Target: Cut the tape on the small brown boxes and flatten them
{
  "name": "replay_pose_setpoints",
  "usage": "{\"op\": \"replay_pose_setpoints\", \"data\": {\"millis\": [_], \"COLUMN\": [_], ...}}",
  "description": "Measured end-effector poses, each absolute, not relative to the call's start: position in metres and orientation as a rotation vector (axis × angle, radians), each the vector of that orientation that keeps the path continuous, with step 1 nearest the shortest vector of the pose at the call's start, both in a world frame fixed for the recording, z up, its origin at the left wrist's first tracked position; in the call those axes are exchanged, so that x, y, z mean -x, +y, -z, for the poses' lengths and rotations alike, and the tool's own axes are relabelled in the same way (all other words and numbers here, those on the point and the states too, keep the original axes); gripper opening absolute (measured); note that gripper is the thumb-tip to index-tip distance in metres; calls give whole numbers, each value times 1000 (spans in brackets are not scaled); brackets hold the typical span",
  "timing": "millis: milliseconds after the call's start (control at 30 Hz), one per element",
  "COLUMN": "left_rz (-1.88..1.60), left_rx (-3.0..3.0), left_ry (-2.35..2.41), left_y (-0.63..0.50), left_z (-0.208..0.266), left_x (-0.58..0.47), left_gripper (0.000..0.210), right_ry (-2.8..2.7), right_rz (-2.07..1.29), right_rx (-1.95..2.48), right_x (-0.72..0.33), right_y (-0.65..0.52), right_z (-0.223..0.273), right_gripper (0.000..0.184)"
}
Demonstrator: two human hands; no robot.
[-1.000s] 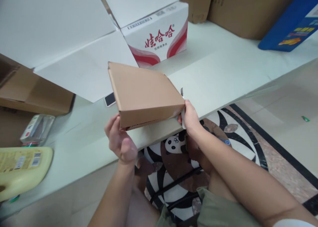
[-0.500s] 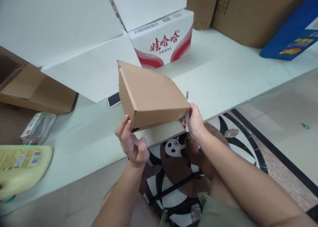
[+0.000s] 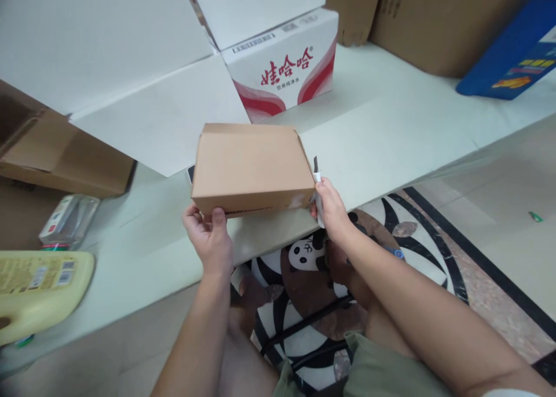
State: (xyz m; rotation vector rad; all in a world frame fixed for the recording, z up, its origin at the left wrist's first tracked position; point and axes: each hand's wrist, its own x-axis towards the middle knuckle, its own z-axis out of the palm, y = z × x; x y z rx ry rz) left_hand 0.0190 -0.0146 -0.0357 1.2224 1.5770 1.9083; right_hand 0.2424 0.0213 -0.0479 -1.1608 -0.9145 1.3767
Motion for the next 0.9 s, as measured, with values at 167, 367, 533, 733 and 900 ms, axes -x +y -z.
{"op": "replay_pose_setpoints", "data": {"millis": [167,367,533,733,900], "left_rz": [-1856,-1906,-1924,-1935,-1975], "left_rx": [-1133,-945,-620,-576,-546], "left_ry": [1491,1358,1377,1422,1388], "left_y": [-11,-7,-2,0,1], "left_z": [38,36,35,33,32], "left_x": [-17,-19,-17,-22,-23], "left_gripper": [61,45,40,38,42], "right_ry": [-942,-987,-1077,-1180,-1430], "right_rz": [-1350,-1336,-1241,-977,-981], "right_rx": [1143,1155,1256,1240,1156], "right_x": [-244,-244,-242,-241,-241], "right_y": [20,19,12,2,-9], "right_z": [46,41,34,38,44], "right_gripper": [37,35,39,21,20]}}
